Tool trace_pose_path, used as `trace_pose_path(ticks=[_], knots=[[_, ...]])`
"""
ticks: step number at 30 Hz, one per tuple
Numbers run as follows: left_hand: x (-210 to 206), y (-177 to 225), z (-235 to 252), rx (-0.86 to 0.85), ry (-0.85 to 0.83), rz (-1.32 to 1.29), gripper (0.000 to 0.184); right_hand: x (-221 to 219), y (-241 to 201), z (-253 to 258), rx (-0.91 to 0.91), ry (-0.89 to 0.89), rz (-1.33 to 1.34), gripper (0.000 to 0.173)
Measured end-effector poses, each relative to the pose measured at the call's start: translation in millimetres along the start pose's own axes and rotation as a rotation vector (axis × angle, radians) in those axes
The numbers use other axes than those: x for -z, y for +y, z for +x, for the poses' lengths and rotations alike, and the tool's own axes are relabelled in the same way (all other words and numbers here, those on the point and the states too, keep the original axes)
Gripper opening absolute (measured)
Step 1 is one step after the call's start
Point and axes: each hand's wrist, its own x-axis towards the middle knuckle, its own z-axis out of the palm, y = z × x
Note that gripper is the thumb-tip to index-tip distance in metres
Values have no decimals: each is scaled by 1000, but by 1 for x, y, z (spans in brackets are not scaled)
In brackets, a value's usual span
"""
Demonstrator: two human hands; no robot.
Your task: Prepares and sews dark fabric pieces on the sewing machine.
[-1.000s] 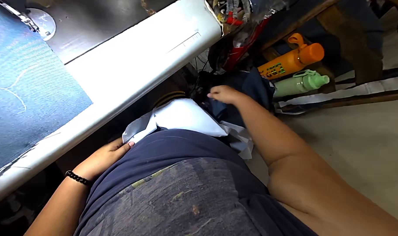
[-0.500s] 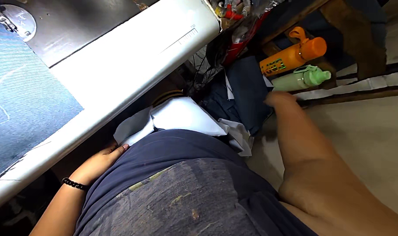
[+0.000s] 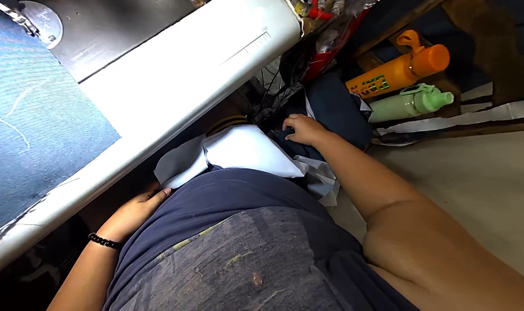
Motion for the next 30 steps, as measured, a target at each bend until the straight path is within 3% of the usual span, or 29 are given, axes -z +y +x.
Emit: trace_pose_path(ticks=[4, 6, 9, 11, 18, 20, 21, 23, 25, 28, 30], knots=[[0, 2, 5, -33, -19, 10, 48, -7, 3, -17, 75, 124, 19, 19], [1, 3, 7, -38, -34, 20, 48, -7, 0, -25, 44, 74, 46, 18], [0, 3, 8, -40, -39, 11, 47, -10, 2, -28, -52, -67, 77, 29], [0, 2, 7, -54, -37, -4, 45, -15, 7, -27, -62, -100, 73, 28], [1, -2, 4, -41, -19, -16, 48, -5, -4, -21, -257, -237, 110, 51], [1, -8, 5, -82, 10, 8, 51, 7, -5, -22, -278, -109, 254, 51], [2, -10, 4, -92, 37, 55, 56, 18, -6, -22, -270, 62, 374, 48], [9, -8, -6, -87, 98, 244, 64, 51, -22, -24, -129, 417, 663, 42], [17, 2, -21, -198, 181, 416, 60, 91, -51, -26, 159, 572, 847, 38], [23, 20, -38, -668, 413, 275, 53, 132, -121, -31, 556, 486, 734, 24], [23, 45, -49, -859, 380, -63, 65, 133, -181, -30, 802, 302, 609, 13]])
